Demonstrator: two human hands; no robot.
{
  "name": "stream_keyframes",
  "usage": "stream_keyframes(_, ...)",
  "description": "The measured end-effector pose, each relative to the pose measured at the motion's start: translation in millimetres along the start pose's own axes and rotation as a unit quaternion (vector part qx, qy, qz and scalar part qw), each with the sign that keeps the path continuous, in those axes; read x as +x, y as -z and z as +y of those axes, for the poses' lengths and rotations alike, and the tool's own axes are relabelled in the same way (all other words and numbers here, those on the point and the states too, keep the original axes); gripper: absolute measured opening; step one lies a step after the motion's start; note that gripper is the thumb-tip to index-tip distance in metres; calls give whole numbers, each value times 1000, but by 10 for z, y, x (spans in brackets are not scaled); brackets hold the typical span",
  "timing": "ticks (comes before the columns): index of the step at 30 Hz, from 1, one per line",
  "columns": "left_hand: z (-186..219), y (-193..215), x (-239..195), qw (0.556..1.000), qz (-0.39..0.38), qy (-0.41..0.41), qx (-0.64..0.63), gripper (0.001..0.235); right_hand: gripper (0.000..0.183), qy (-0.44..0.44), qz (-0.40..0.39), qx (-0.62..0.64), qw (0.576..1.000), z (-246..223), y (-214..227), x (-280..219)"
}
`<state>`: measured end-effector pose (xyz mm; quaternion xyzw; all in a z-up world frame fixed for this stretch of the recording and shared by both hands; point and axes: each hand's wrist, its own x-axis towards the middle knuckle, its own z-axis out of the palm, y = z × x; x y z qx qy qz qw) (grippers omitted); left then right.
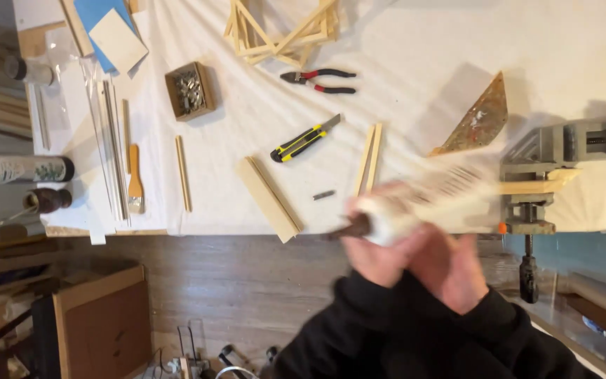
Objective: The person assembles a wooden picture frame at a workbench. They apply wood glue to mitered stick ends, fit the sticks together in a corner clamp vise, tighten the clamp, tap joints with a hammer, and trim excess with a utility knife before removing the finished frame.
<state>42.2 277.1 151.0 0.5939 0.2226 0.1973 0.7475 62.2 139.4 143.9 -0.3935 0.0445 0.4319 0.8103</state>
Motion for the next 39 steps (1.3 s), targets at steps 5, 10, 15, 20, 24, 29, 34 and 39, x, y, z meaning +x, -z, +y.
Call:
stream_keyframes(5, 97, -106, -176, 934, -264, -133, 202, 66, 85, 213, 263, 73, 938, -111, 503, -142)
stream_keyframes(10, -1134, 596, 371, 881, -80, -87, 458, 44, 75, 231, 235, 180, 927, -48, 1699, -625)
stream_keyframes(15, -1890, 783, 869, 826, -24, -66, 559, 37, 70, 266, 161, 248, 917, -93, 2334, -926)
stream_keyframes(20, -1753, 698, 851, 814, -48, 1, 579, 44, 83, 247, 244, 75, 935, -594, 1635, -787)
stream_keyframes(24, -1238, 907, 447, 813, -33, -9, 582, 43, 80, 247, 207, 114, 940, -567, 1859, -721)
stream_keyframes(29, 39, 1485, -268, 741, 68, -96, 662, 44, 67, 328, 138, -129, 926, -944, 1563, -481)
stream_keyframes(34, 313, 2351, -540, 709, 158, -109, 678, 45, 66, 349, 136, -299, 878, -1382, 1834, -520)
stream_keyframes(39, 127, 2789, -495, 743, 189, -140, 627, 41, 71, 355, 190, -367, 839, -1448, 2229, -903)
